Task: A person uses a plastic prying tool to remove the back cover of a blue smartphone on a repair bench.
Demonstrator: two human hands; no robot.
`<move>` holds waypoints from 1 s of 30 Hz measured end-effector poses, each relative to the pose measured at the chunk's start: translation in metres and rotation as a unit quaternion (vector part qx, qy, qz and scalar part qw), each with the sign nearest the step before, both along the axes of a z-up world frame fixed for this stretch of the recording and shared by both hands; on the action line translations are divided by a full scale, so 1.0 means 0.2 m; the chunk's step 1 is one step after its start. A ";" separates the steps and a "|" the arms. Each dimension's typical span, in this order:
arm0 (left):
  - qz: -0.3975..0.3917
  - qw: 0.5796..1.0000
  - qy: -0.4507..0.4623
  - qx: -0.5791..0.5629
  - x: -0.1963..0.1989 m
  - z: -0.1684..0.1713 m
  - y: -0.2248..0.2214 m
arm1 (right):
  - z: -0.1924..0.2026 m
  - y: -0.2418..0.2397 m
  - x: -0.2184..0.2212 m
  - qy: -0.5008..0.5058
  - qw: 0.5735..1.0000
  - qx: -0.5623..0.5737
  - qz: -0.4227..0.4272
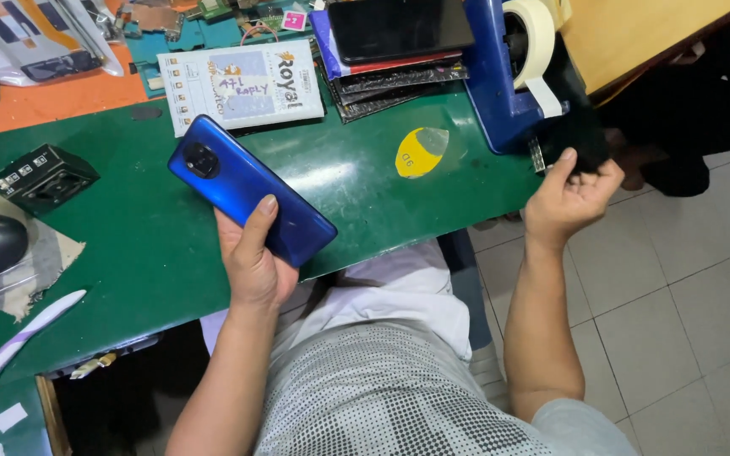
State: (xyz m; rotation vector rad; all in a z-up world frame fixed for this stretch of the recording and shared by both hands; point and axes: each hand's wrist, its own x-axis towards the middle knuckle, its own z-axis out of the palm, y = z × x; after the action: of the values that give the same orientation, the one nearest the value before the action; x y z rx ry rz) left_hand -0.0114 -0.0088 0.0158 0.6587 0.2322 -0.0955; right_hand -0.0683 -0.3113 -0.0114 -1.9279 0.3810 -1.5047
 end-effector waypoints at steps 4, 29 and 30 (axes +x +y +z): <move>0.006 1.000 -0.008 -0.003 0.00 -0.01 0.00 | 0.05 0.00 0.06 0.056 0.996 -0.067 -0.033; -0.003 1.000 -0.026 -0.010 0.00 -0.03 -0.01 | 0.07 -0.01 -0.14 -0.252 0.900 0.356 0.003; -0.004 1.000 -0.025 -0.002 0.00 -0.03 -0.01 | 0.09 -0.02 -0.13 -0.193 0.906 0.363 0.100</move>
State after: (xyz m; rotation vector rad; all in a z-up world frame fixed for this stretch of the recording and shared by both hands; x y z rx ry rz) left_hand -0.0109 -0.0101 0.0104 0.6566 0.1808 -0.0862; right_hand -0.0937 -0.3146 0.0063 -1.0270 0.4621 -1.3106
